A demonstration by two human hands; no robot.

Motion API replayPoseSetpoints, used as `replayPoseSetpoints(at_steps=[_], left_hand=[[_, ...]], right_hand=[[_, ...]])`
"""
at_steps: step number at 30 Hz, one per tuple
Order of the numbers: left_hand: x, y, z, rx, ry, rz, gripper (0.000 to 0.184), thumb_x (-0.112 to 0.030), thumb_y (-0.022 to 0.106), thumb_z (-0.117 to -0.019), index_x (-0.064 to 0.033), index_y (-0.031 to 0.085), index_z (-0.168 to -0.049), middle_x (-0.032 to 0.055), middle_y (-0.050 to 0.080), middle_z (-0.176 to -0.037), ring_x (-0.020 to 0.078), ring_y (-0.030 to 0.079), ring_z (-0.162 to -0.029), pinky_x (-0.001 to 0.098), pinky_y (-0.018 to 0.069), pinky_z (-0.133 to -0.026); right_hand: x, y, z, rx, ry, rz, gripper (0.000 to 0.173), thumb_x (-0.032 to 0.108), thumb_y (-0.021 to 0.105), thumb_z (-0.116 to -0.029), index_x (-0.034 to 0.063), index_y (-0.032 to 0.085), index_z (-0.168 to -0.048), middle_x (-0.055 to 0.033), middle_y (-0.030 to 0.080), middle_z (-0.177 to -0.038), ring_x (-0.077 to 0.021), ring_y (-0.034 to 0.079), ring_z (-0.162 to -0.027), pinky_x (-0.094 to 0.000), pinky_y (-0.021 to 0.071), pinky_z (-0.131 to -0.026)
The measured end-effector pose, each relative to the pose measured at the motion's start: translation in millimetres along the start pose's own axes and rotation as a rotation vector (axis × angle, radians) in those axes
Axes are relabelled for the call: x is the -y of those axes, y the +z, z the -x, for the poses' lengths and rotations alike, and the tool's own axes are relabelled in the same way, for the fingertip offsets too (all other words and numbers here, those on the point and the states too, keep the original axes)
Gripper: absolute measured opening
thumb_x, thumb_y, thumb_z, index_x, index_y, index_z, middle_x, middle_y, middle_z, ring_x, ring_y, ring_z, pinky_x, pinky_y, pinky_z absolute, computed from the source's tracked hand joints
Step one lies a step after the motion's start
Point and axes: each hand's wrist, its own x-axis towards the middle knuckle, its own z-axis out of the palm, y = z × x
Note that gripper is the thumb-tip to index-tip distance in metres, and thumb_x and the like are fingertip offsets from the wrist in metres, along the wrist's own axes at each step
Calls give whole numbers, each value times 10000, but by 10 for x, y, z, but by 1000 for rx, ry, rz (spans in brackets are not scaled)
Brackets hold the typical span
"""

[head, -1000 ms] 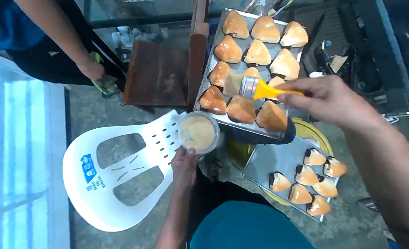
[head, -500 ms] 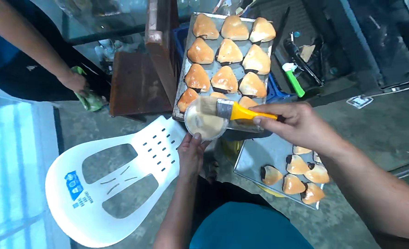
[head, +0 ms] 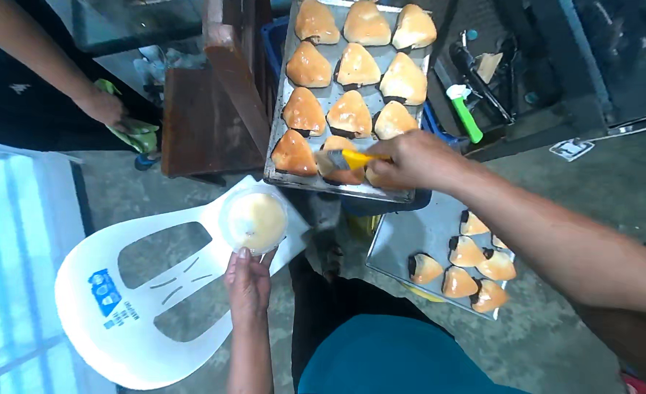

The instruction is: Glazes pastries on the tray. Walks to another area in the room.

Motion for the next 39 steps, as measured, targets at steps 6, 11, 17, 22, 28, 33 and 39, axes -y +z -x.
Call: replayPoseSetpoints(at_steps=[6, 11, 17, 22, 28, 33, 39], left_hand=[[-73, 42, -4, 21, -2, 46, 361, -206, 654, -952, 2, 548, -1228, 151, 717, -1118, 278, 728, -1021, 462, 615, -897], [-132, 40, -32, 19, -1, 45, 398, -220, 690, -931, 9, 547, -1225, 166, 713, -1122, 293, 728, -1019, 470, 617, -896], [-156, 92, -31, 42, -29, 28, 425, -233, 726, -908, 14, 561, -1211, 168, 716, -1120, 294, 729, -1023, 471, 620, -888], [-151, 132, -35, 60, -31, 38, 444, -254, 754, -897, 10, 572, -1205, 167, 721, -1112, 292, 733, -1011, 468, 620, -883], [-178, 91, -39, 27, -23, 59, 482, -248, 774, -878, 6, 553, -1223, 157, 722, -1108, 283, 733, -1013, 466, 619, -891], [-166, -78, -55, -6, -19, 59, 545, -284, 823, -837, 3, 555, -1214, 157, 723, -1109, 289, 733, -1012, 467, 620, -891], [-153, -3, -69, -6, -41, 17, 495, -276, 794, -848, -13, 559, -1195, 147, 728, -1088, 280, 737, -989, 458, 626, -867]], right_hand=[[-57, -202, 34, 0, -31, -2, 247, 212, 594, -998, 64, 765, -1096, -162, 707, -810, -368, 686, -754, -620, 532, -673], [-309, -347, 312, -27, 51, 88, 205, 145, 624, -1008, 35, 748, -1128, -225, 714, -864, -449, 692, -795, -683, 514, -696], [-351, -285, 345, 2, 29, 90, 218, 165, 641, -997, 66, 763, -1149, -214, 736, -912, -454, 703, -840, -687, 524, -728], [-147, -206, 149, -34, -50, -5, 265, 196, 591, -997, 56, 760, -1146, -184, 737, -892, -393, 710, -828, -641, 539, -739], [-250, -190, -124, -86, 91, -9, 267, 191, 563, -1032, 21, 730, -1151, -239, 709, -912, -458, 684, -861, -677, 508, -746], [-442, -265, 289, 27, 27, -13, 244, 178, 635, -1006, 68, 754, -1188, -197, 749, -966, -415, 717, -891, -671, 534, -798], [-578, -530, 630, 45, 44, -41, 197, 162, 648, -980, 98, 780, -1110, -112, 736, -854, -281, 694, -754, -570, 551, -699]])
